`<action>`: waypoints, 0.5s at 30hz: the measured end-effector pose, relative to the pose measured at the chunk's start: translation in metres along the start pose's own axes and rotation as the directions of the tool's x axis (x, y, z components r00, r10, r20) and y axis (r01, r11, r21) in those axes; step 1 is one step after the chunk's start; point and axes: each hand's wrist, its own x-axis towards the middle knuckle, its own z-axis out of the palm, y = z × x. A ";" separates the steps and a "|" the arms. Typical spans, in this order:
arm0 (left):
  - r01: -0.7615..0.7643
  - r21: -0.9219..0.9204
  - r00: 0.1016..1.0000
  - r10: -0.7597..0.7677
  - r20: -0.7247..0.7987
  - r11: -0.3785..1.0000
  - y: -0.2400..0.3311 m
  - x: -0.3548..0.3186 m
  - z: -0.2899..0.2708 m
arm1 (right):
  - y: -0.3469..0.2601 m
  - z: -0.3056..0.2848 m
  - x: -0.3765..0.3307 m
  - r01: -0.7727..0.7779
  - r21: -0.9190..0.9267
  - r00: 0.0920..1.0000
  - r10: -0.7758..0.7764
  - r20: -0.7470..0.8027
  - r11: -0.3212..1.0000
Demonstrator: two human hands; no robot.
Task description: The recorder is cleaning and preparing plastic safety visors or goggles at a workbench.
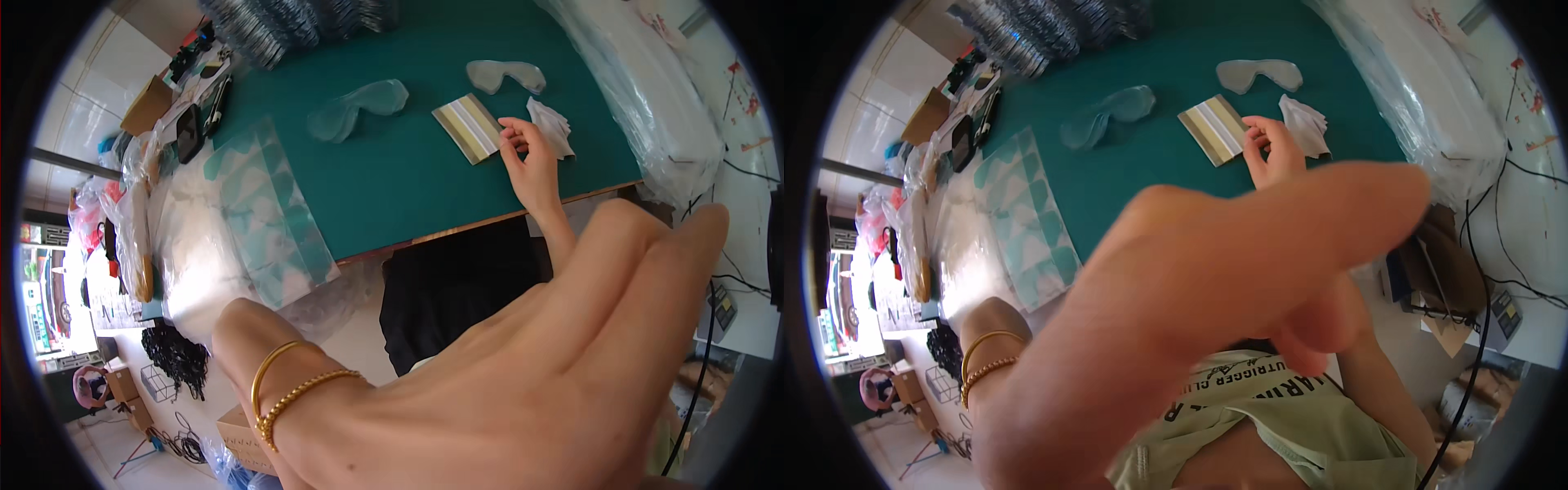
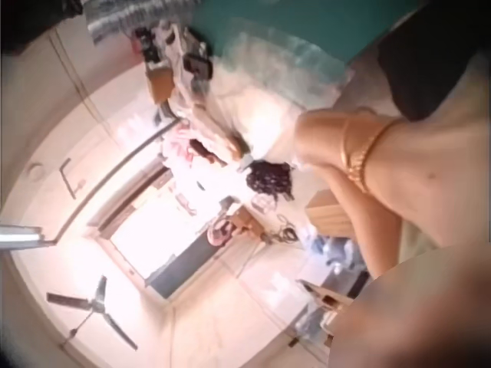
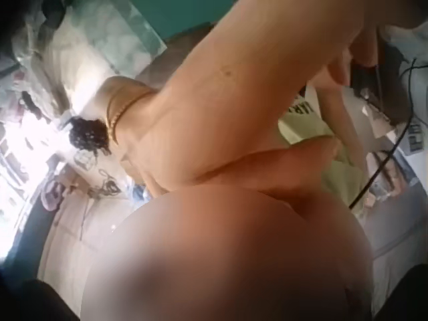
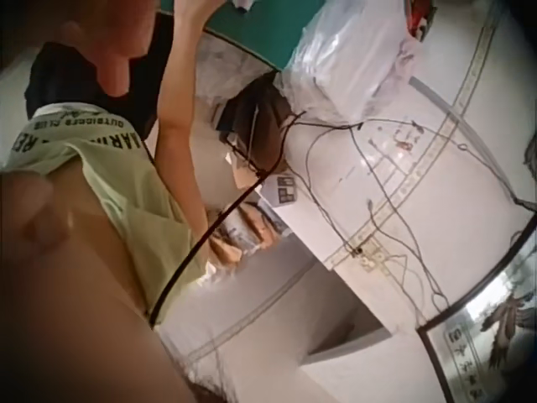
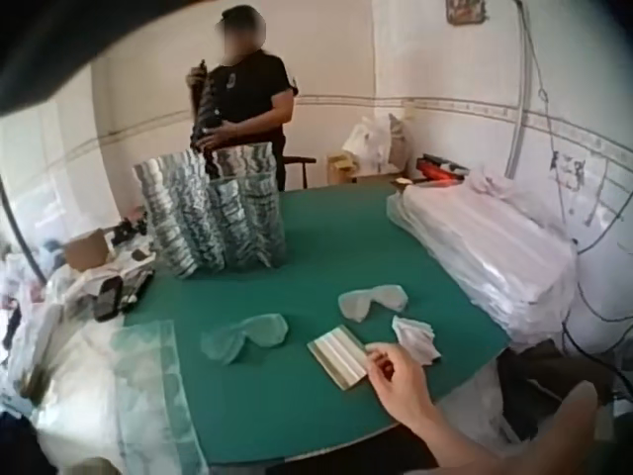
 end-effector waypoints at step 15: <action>0.219 0.041 0.976 -0.219 -0.008 0.975 -0.057 0.060 -0.016 | -0.008 -0.007 -0.001 0.024 -0.039 0.994 -0.028 -0.102 0.999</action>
